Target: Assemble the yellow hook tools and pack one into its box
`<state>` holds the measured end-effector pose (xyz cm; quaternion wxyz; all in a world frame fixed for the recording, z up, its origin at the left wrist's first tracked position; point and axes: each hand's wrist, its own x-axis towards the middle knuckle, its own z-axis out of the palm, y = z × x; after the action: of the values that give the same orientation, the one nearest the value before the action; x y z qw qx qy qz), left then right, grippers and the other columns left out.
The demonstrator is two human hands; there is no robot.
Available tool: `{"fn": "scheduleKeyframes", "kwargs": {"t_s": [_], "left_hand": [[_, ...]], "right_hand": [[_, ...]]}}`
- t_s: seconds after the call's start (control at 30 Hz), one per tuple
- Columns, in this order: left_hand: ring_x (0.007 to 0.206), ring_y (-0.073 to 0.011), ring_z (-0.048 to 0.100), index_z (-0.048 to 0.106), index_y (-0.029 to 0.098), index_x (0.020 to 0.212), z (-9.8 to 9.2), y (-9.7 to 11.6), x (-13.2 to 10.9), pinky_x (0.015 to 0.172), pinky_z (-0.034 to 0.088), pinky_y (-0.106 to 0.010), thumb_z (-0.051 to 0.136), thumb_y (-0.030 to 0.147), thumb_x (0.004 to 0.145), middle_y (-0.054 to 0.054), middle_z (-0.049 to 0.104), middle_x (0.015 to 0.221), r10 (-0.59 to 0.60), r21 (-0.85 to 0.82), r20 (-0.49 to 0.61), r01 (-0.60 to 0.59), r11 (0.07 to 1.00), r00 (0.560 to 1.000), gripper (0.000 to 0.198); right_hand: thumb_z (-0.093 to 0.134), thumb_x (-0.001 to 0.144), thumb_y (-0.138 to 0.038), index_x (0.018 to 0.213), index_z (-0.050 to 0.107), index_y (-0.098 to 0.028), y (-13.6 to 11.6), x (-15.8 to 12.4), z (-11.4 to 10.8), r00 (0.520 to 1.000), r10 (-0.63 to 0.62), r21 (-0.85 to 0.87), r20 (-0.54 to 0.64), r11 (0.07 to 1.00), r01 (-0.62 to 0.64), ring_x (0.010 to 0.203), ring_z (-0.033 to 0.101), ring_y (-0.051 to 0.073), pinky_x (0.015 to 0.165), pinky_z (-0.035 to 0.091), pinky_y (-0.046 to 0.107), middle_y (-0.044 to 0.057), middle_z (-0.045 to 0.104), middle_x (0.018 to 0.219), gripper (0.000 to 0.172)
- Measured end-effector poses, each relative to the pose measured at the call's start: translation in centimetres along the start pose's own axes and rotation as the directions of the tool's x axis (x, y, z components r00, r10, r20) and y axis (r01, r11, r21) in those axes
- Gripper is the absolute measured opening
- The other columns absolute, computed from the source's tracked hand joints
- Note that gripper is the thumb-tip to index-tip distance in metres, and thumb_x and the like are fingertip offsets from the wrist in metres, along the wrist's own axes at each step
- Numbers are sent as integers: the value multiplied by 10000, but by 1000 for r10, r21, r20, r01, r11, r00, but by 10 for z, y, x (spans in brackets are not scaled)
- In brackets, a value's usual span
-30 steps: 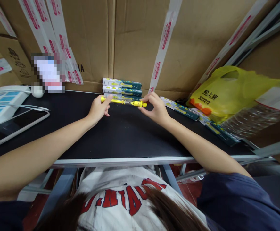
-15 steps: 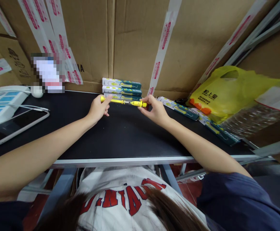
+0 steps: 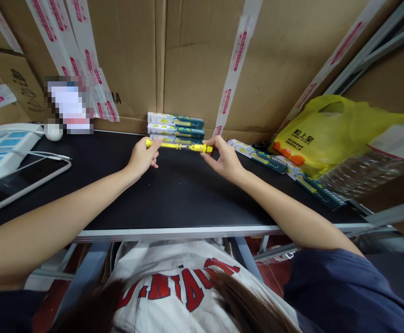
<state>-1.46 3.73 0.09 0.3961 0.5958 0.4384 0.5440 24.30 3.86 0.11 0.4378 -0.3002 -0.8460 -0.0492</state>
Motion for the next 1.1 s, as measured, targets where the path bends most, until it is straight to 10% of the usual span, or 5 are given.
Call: {"fn": "scheduleKeyframes", "kwargs": {"t_s": [1.1], "left_hand": [[384, -23, 393, 422, 189, 768, 2, 1, -2, 451, 513, -163, 587, 390, 916, 82, 460, 582, -40, -30, -77, 38, 999, 996, 299]], "right_hand": [[622, 866, -239, 1013, 564, -249, 2, 1, -5, 994, -111, -76, 26, 991, 112, 868, 590, 217, 738, 542, 365, 64, 568, 953, 158]]}}
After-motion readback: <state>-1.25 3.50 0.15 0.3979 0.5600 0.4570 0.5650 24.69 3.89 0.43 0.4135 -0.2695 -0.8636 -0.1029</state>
